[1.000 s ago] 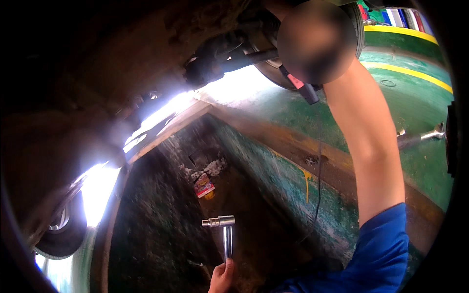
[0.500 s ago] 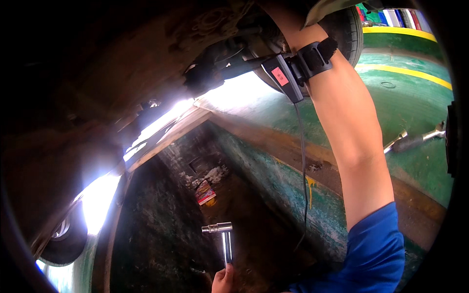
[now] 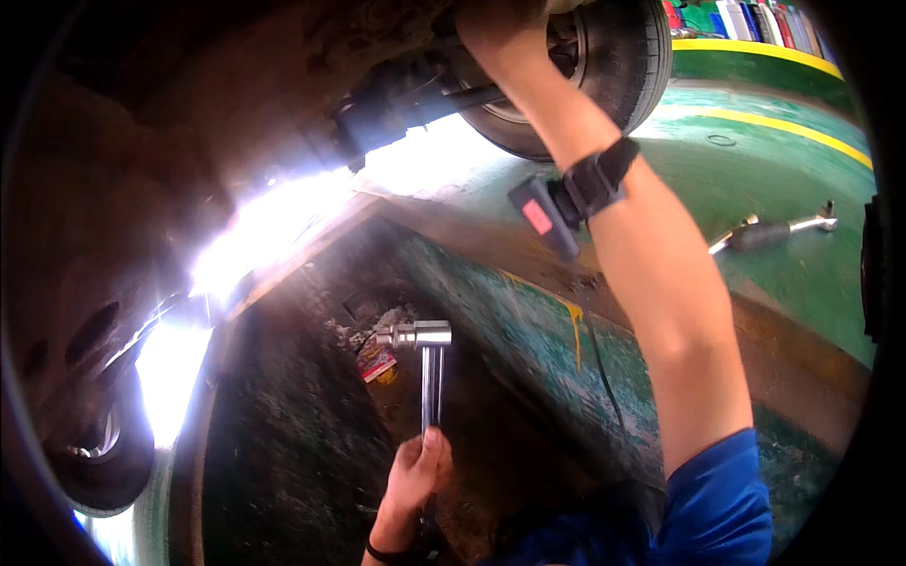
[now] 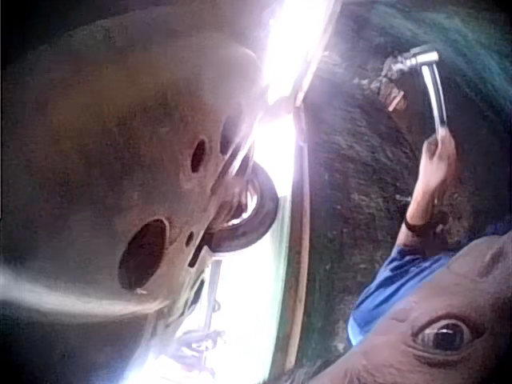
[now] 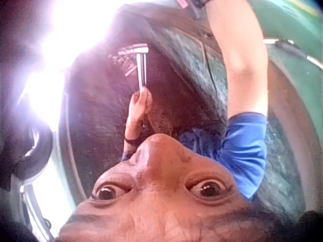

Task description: The person attaches a socket to a wrench and then uses a torque wrench to tighten a bolt on the undercarriage of a vehicle while standing in a service pit.

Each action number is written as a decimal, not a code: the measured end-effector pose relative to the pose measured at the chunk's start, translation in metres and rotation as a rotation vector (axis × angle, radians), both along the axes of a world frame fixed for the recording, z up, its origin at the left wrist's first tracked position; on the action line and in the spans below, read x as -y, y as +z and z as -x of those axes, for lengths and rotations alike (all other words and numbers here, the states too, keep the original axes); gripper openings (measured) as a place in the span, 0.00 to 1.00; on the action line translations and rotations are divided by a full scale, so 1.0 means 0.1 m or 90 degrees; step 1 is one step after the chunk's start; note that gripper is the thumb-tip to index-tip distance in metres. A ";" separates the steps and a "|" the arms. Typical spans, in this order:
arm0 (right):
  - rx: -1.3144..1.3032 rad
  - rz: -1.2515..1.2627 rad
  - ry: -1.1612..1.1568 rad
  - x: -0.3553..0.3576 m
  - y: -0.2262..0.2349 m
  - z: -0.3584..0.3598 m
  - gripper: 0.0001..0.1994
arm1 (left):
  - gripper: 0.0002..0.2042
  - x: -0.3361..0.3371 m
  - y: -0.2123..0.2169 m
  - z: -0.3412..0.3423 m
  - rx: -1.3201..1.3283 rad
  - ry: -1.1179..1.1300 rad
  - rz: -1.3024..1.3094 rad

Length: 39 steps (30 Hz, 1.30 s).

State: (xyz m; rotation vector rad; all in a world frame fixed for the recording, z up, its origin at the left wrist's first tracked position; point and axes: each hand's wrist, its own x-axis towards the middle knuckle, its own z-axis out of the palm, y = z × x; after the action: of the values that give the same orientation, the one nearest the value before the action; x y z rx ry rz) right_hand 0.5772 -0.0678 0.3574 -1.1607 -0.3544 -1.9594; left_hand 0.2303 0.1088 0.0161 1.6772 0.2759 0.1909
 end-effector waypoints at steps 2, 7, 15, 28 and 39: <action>0.014 0.007 0.032 -0.07 -0.22 0.18 0.13 | 0.25 0.04 0.24 -0.17 0.021 -0.034 -0.006; -0.264 0.059 0.677 -0.04 -0.81 0.87 0.17 | 0.23 0.06 0.69 -0.50 0.092 -0.108 -0.027; -0.476 0.393 1.139 0.24 -1.78 1.59 0.16 | 0.23 0.02 0.70 -0.69 0.094 -0.242 -0.059; -0.477 -0.211 1.415 -0.01 -2.92 2.02 0.10 | 0.21 0.17 0.35 -0.77 0.427 -0.130 -0.167; -0.589 -0.033 1.111 -0.04 -3.09 2.30 0.12 | 0.19 0.19 0.80 -0.74 0.555 -0.146 -0.932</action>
State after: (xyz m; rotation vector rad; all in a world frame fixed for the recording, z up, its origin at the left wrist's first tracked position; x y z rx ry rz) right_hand 0.3470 -0.0638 0.0481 -0.9327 -0.5058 0.1016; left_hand 0.3044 0.0894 0.0963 2.7733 -0.9444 1.1004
